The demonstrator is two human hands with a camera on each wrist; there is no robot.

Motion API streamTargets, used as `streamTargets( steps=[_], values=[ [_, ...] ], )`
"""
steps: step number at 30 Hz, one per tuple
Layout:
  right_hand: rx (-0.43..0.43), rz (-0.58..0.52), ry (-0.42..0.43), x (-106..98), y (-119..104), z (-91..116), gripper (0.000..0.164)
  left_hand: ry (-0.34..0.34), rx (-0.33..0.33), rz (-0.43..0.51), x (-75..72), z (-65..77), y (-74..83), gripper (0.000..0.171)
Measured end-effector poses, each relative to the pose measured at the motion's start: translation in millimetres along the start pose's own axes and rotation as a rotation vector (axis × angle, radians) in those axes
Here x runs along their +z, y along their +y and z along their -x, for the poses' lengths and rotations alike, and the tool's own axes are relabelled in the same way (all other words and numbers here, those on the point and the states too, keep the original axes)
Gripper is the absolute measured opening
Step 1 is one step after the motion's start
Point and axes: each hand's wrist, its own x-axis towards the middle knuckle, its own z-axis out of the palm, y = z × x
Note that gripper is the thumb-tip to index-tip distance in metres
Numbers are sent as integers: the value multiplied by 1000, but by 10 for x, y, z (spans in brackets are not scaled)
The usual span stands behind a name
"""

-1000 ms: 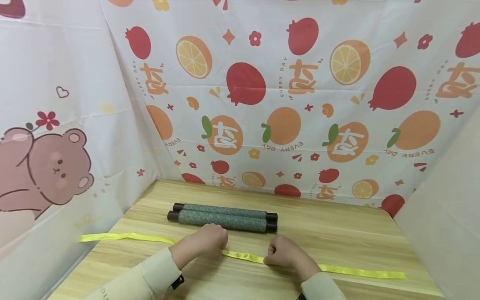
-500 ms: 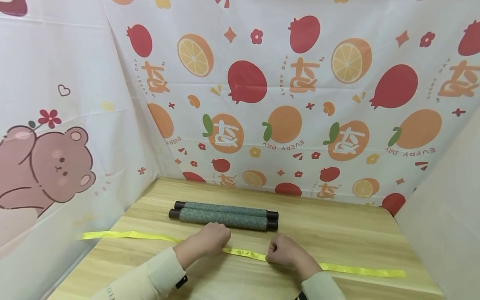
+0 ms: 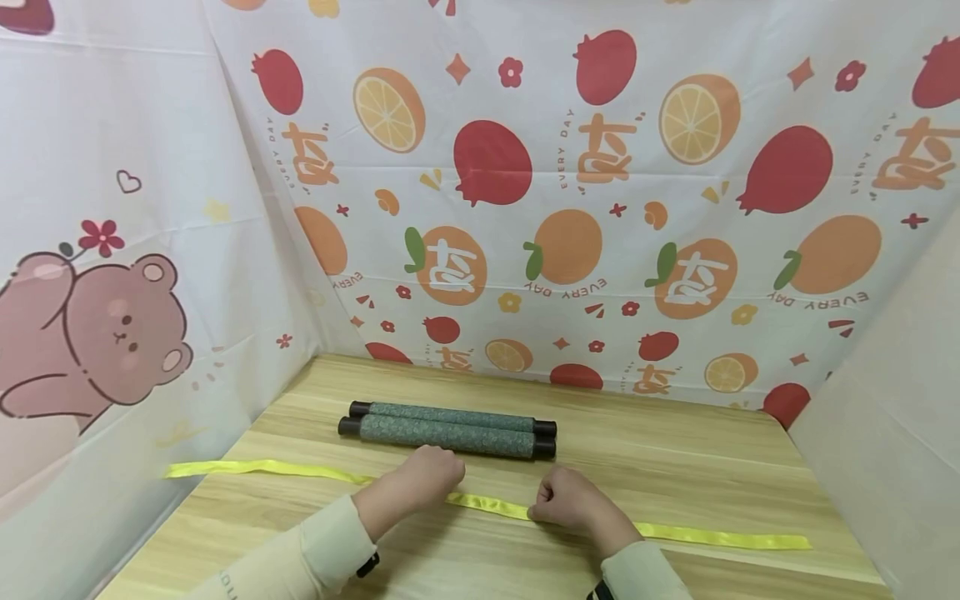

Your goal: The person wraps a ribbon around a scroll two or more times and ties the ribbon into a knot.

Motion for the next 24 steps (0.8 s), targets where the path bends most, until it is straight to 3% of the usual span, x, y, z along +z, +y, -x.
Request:
streamTargets(
  steps=[5,11,16,20,24],
  values=[
    [-11,13,4,9,6,-24,45,11,-11,-22,11,26,-11,39],
    [64,7,10,-24,-31,-2,49,28,1,34,43,43,-38,43],
    [107,53,24,-72,-129,-46,41,52,-14,30,36,83,-45,44],
    [104,177,104,-99,-271,-164,30,76,-12,19,22,111,-24,45],
    [20,358,256,-149,-444,-387,16,75,-27,-9,18,120,3,44]
  ],
)
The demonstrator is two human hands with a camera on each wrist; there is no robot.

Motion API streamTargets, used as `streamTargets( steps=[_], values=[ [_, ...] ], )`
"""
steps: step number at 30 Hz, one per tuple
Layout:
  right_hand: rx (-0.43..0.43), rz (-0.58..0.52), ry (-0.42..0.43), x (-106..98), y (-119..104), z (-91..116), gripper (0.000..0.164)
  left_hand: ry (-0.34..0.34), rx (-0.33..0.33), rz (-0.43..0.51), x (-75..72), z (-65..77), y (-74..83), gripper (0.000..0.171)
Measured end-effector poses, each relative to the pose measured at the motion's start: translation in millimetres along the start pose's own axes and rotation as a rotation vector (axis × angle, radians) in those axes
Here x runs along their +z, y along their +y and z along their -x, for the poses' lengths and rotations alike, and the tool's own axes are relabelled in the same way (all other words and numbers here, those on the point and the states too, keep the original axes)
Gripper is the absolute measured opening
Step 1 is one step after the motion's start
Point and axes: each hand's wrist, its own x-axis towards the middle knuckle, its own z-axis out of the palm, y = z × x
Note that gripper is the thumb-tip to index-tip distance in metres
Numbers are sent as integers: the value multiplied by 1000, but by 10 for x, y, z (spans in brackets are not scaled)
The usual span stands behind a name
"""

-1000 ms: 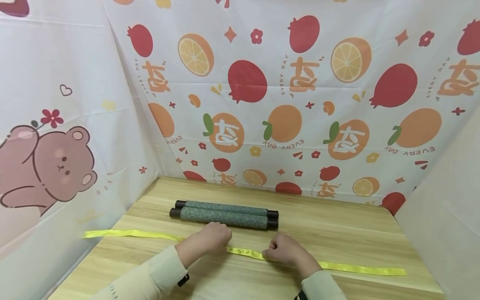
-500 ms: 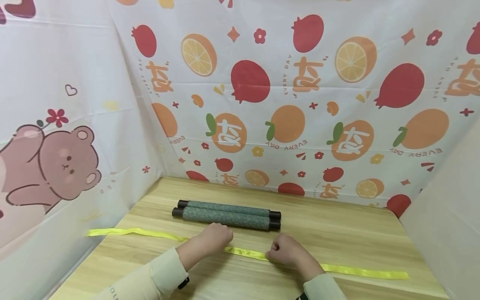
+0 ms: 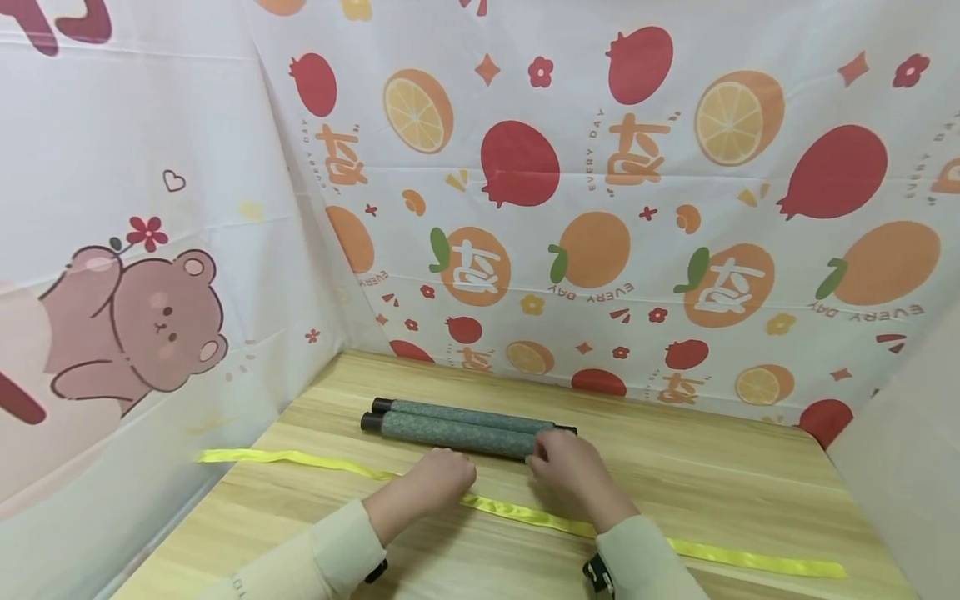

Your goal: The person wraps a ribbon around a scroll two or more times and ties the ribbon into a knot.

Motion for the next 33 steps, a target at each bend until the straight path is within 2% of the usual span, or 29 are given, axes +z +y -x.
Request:
streamTargets(
  steps=[2,4,6,9,13,18,26,33],
  values=[
    [-41,98,55,-17,-53,-124,18,0,-7,-24,0,-6,21,41],
    [-71,186,74,-12,-80,-234,37,7,-7,-50,0,-25,38,36],
    [-80,235,56,4,-96,-328,59,8,-9,-70,4,-40,50,31],
    [-65,245,5,56,-98,-448,81,-9,-19,-74,8,-54,58,25],
    [-11,197,-81,137,-75,-545,97,-27,-35,-72,12,-60,52,21],
    [52,122,-156,218,-29,-590,102,-16,-35,-68,29,-63,38,18],
    [53,112,-133,246,44,-659,98,-15,-39,-56,13,-54,18,19],
    [58,95,-141,268,-1,-642,93,-19,-50,-44,16,-35,14,19]
  ],
)
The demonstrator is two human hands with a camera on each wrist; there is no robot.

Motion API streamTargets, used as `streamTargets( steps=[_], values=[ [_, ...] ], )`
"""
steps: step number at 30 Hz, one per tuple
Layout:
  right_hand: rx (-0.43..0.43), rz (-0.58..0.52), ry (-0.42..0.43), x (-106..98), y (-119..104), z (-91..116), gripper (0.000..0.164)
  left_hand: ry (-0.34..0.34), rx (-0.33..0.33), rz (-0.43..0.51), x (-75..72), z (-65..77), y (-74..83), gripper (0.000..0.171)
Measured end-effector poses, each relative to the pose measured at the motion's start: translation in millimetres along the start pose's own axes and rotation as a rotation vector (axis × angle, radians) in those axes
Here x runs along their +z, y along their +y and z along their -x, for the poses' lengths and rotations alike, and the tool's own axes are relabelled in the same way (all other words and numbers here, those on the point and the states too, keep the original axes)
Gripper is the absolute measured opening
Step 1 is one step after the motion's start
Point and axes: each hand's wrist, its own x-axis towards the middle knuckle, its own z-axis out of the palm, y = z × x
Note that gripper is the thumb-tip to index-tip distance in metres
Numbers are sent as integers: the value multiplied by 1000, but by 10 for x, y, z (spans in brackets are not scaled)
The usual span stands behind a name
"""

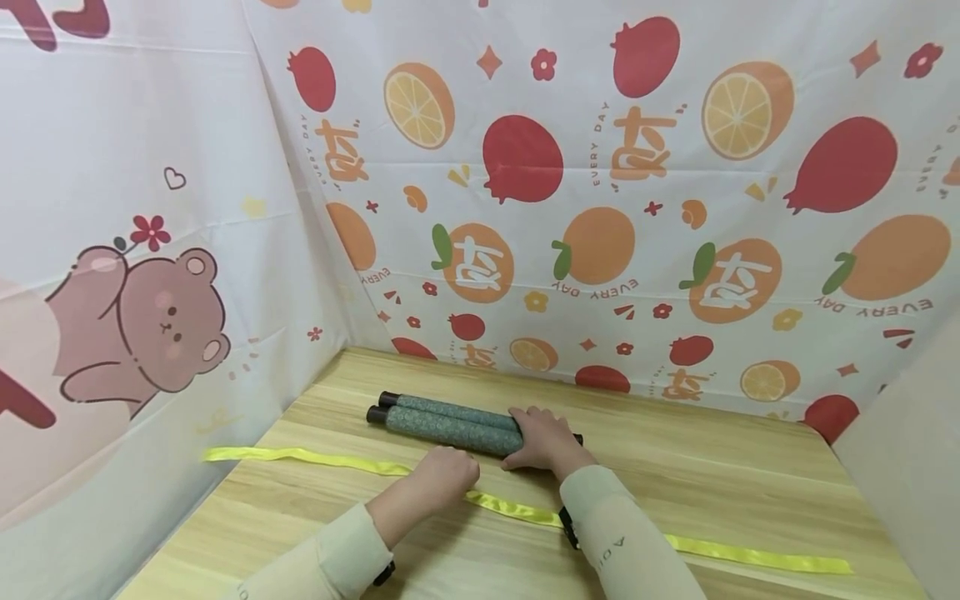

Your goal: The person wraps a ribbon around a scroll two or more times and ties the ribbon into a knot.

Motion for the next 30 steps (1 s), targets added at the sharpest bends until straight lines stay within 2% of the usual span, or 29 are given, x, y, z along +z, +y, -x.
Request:
streamTargets(
  steps=[10,15,21,25,28,30],
  values=[
    [96,39,-60,-23,-162,0,90,10,-7,17,37,-11,0,28],
    [96,56,-56,1,-179,-9,88,28,-11,15,41,5,-4,30],
    [83,12,-66,-5,-143,2,86,42,-4,50,26,4,-15,34],
    [56,47,-25,6,-116,8,85,32,14,156,17,19,-74,40],
    [34,50,37,11,-120,24,85,-26,-6,357,-3,63,-161,46],
    [40,18,88,5,-119,61,85,-66,-45,520,-20,77,-229,48]
  ],
)
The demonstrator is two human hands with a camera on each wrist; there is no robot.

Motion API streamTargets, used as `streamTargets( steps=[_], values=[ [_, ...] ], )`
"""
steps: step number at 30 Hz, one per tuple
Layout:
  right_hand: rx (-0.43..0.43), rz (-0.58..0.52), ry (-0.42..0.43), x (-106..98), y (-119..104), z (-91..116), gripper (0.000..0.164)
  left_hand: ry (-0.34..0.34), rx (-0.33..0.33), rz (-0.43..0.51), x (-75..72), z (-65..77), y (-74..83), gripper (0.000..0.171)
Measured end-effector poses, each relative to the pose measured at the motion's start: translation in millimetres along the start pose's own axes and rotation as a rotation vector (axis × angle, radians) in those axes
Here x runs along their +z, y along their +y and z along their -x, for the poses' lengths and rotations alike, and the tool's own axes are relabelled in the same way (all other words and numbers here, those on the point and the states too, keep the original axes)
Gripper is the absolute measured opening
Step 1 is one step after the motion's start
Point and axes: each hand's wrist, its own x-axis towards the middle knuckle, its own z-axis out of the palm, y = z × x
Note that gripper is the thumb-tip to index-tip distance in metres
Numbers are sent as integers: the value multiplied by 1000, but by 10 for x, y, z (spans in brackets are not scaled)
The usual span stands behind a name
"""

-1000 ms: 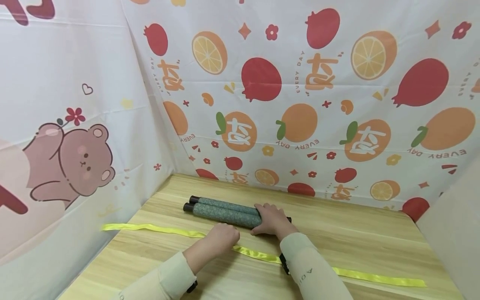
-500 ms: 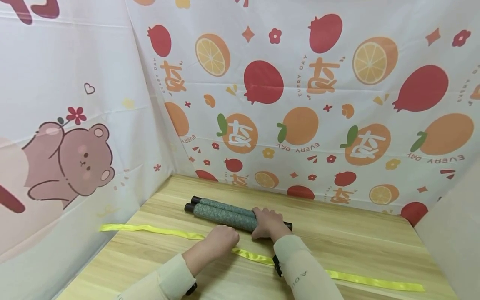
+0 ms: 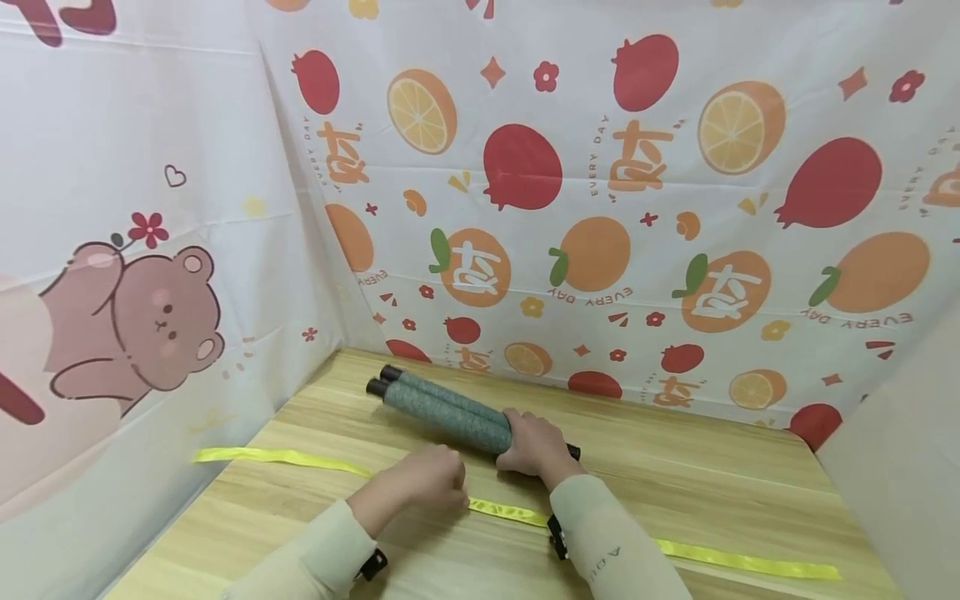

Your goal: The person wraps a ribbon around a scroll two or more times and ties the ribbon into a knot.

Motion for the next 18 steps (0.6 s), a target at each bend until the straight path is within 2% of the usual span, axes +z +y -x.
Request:
streamTargets(
  steps=[3,5,7,9,11,14,16,18],
  values=[
    [14,-75,77,-37,-42,78,84,12,-86,259,-70,19,-97,46],
    [24,-132,125,-61,-97,164,82,80,-150,406,-112,39,-150,49],
    [34,-192,160,-92,-167,265,80,167,-209,577,-160,51,-178,66],
    [49,-246,179,-125,-247,369,78,251,-254,792,-201,50,-174,87],
    [70,-286,184,-145,-323,468,77,312,-247,1036,-229,16,-132,92],
    [84,-332,182,-161,-444,601,75,377,-206,1375,-223,-73,-20,84],
    [74,-343,186,-154,-525,670,74,436,-187,1544,-205,-136,70,75],
    [44,-350,204,-137,-606,727,70,519,-201,1665,-175,-192,140,70]
  ],
)
